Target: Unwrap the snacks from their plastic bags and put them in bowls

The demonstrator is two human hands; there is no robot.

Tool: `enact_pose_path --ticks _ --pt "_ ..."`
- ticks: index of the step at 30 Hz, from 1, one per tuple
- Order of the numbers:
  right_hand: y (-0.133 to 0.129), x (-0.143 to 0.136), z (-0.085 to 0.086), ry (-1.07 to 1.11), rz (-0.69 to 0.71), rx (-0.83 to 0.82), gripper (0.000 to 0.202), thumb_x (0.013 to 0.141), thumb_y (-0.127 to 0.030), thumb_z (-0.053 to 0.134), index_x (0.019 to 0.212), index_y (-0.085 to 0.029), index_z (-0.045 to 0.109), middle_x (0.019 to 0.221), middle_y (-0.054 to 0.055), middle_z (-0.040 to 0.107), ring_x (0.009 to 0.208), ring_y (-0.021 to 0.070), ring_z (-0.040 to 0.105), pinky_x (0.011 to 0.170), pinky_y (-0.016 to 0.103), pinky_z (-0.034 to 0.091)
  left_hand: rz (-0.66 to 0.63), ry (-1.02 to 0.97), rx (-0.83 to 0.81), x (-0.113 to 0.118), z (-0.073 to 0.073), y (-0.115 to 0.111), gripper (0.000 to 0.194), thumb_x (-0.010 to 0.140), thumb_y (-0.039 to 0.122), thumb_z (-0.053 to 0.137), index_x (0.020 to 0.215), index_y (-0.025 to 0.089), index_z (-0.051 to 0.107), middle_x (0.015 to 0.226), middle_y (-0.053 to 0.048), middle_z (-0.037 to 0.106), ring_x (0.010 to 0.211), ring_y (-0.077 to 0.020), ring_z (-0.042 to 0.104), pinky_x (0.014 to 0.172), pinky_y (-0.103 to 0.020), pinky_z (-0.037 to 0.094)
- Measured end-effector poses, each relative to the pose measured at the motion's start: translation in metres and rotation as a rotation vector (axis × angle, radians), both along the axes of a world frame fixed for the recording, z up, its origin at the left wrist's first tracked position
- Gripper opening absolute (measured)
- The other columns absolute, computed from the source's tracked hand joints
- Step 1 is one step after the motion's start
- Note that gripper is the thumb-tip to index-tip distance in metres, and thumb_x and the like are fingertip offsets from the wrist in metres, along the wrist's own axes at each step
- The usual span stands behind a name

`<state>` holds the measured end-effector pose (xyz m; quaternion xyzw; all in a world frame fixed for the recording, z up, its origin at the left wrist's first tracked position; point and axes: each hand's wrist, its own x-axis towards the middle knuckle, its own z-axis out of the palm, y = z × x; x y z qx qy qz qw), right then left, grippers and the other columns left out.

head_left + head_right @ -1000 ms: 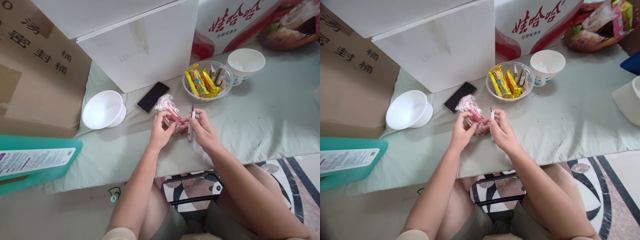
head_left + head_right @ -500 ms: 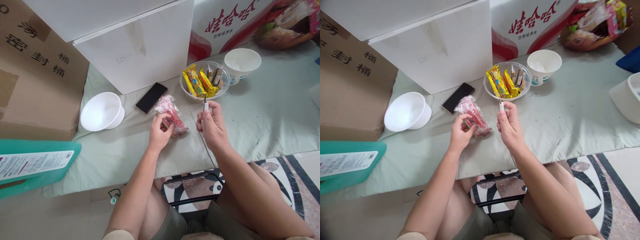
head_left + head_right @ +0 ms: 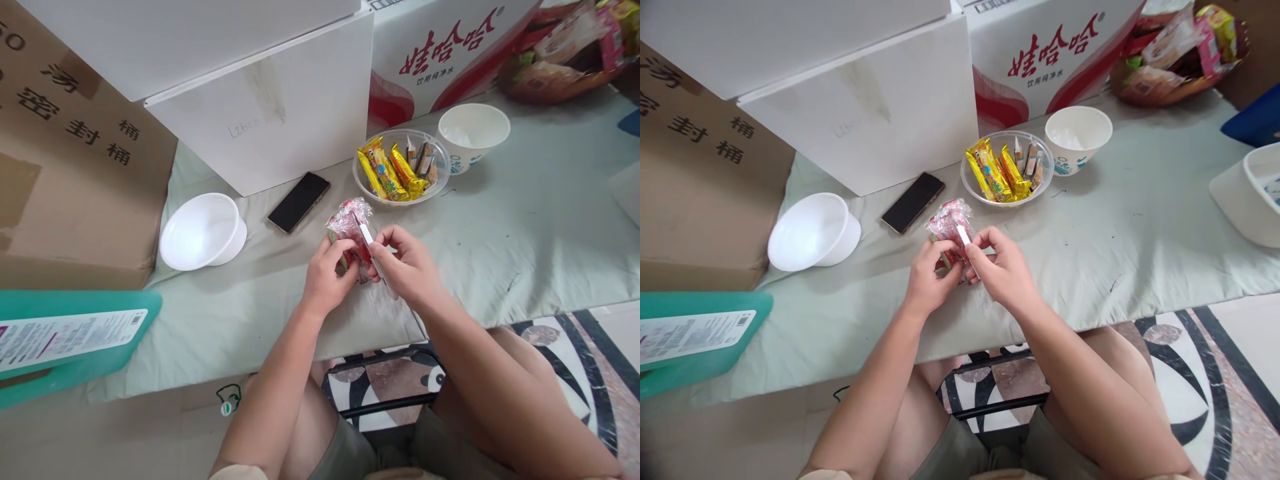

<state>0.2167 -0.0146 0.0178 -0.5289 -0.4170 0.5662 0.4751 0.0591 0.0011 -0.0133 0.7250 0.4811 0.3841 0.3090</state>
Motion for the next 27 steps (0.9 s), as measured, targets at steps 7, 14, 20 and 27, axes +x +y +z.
enact_pose_path --ticks 7,14,20,27 --pt "-0.003 0.001 0.004 0.003 0.027 -0.071 0.032 0.079 -0.047 0.071 0.078 -0.022 0.052 0.067 -0.004 0.058 0.048 0.0101 0.058 0.041 0.022 0.046 0.032 -0.014 0.033 -0.005 0.0 0.003 0.018 0.081 0.015 0.065 0.097 0.023 0.066 0.099 -0.002 0.063 0.077 -0.011 0.062 0.068 -0.023 0.053" --pt "-0.008 -0.004 -0.004 -0.09 0.188 -0.134 0.03 0.077 -0.048 0.07 0.081 -0.021 0.057 0.076 -0.002 0.061 0.05 0.0105 0.059 0.045 0.024 0.049 0.29 -0.271 -0.084 -0.024 0.007 0.015 0.022 0.076 0.016 0.067 0.096 0.022 0.063 0.099 -0.001 0.063 0.069 -0.0094 0.06 0.059 -0.021 0.05" --pt "-0.004 0.01 -0.009 -0.32 0.217 -0.001 0.023 0.082 -0.043 0.059 0.087 -0.021 0.066 0.064 -0.001 0.061 0.051 0.0133 0.054 0.048 0.026 0.041 0.436 -0.316 -0.096 -0.036 -0.001 0.017 0.027 0.079 0.017 0.066 0.103 0.025 0.057 0.09 0.001 0.058 0.061 -0.0078 0.05 0.057 -0.021 0.046" --pt "0.01 0.035 -0.024 -0.969 -0.116 0.309 0.016 0.083 -0.031 0.056 0.091 -0.022 0.067 0.092 0.008 0.068 0.076 0.0225 0.062 0.066 0.034 0.044 0.317 0.057 -0.162 -0.008 0.003 -0.009 0.052 0.08 0.027 0.074 0.127 0.027 0.054 0.117 -0.009 0.061 0.072 -0.0153 0.062 0.07 -0.032 0.051"
